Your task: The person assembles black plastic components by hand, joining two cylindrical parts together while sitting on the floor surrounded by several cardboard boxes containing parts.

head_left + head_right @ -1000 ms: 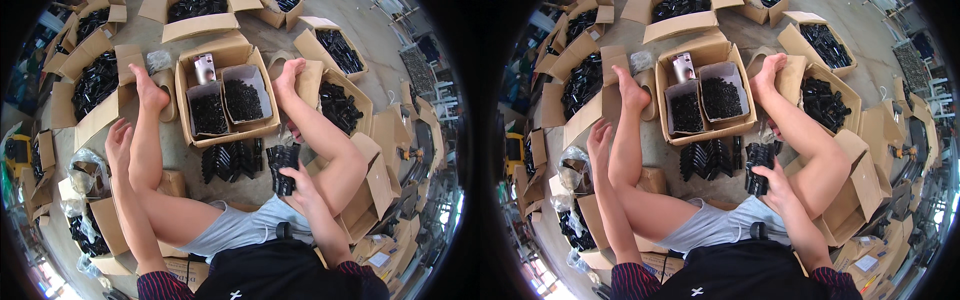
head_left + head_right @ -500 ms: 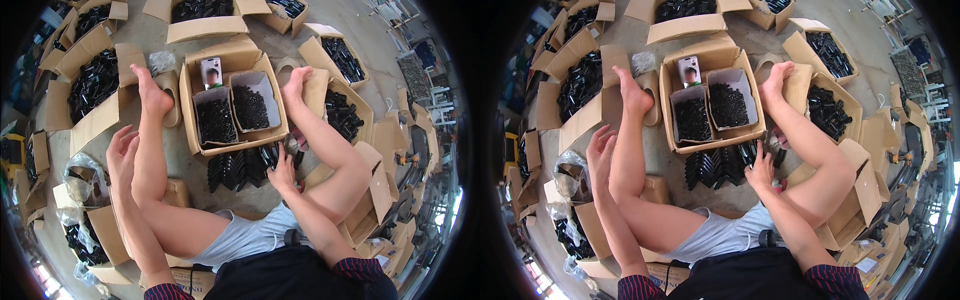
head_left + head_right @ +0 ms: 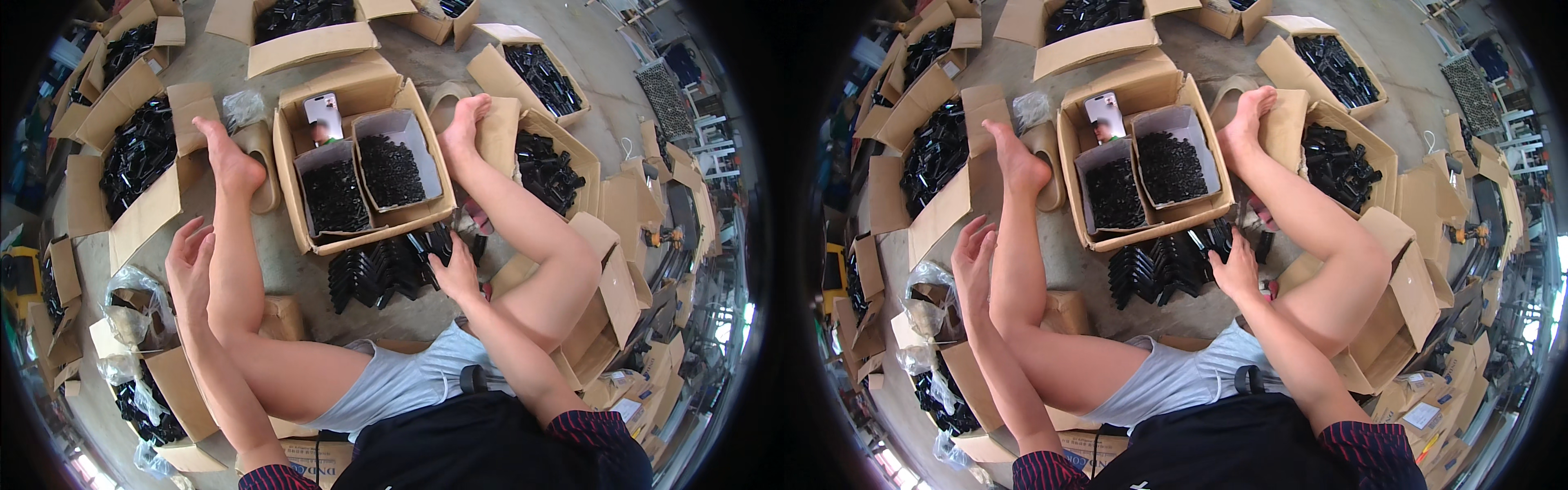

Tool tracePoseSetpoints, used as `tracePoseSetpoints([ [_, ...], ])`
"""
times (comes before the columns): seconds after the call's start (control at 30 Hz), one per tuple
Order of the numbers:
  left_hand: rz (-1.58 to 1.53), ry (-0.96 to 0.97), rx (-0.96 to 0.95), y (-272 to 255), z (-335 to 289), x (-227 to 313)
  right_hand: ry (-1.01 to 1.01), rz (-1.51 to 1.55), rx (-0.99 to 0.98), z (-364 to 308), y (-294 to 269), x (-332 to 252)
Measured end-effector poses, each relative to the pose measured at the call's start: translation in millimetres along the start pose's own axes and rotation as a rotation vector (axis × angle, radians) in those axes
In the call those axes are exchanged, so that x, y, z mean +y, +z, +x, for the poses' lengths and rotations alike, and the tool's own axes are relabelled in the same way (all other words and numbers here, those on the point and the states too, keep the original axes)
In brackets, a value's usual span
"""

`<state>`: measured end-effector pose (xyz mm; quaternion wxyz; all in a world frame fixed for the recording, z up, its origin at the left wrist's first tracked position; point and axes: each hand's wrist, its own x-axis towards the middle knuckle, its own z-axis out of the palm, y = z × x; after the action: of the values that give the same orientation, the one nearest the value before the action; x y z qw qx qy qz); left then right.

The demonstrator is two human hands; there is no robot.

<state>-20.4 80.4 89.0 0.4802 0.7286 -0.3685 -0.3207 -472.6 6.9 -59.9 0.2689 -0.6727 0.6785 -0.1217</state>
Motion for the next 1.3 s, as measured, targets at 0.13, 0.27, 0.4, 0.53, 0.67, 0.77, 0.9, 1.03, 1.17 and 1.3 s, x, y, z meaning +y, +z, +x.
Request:
tracePoseSetpoints([
  [0.13,-0.006,0.002,0.006,-2.3,1.7,-2.9,0.085,0.015,-0.031,20.6,-6.0,2.7],
  [0.27,0.002,-0.032,0.033,-6.8,-1.6,-2.1,0.191,0.029,-0.054,33.0,-10.1,20.6],
  [0.4,-0.007,-0.025,0.015,-14.8,0.1,-2.3,0.284,-0.113,-0.062,34.2,-8.3,12.0],
  [0.53,0.000,0.016,-0.036,0.4,9.3,-2.5,0.253,-0.224,-0.093,22.2,-20.2,15.4],
  [0.67,0.027,0.008,-0.015,-28.3,5.6,-9.7,-0.028,-0.172,-0.014,25.8,-44.6,-22.2],
  [0.77,0.014,-0.056,-0.069,-32.0,19.1,-66.7,-0.268,-0.049,0.201,20.2,-163.4,-57.9],
  [0.9,0.132,-0.028,0.115,-61.5,34.5,-76.5,-0.086,0.248,0.773,42.9,-324.7,-22.1],
  [1.03,0.110,-0.024,0.131,11.1,114.3,-96.0,0.181,-0.407,0.982,80.3,-474.8,212.7],
  [1.17,0.115,0.173,0.248,102.3,167.9,-55.1,0.750,0.246,0.131,105.9,-434.2,275.4],
  [1.3,0.131,0.260,0.281,159.9,182.5,-43.0,0.481,0.077,0.376,84.5,-346.4,256.5],
])
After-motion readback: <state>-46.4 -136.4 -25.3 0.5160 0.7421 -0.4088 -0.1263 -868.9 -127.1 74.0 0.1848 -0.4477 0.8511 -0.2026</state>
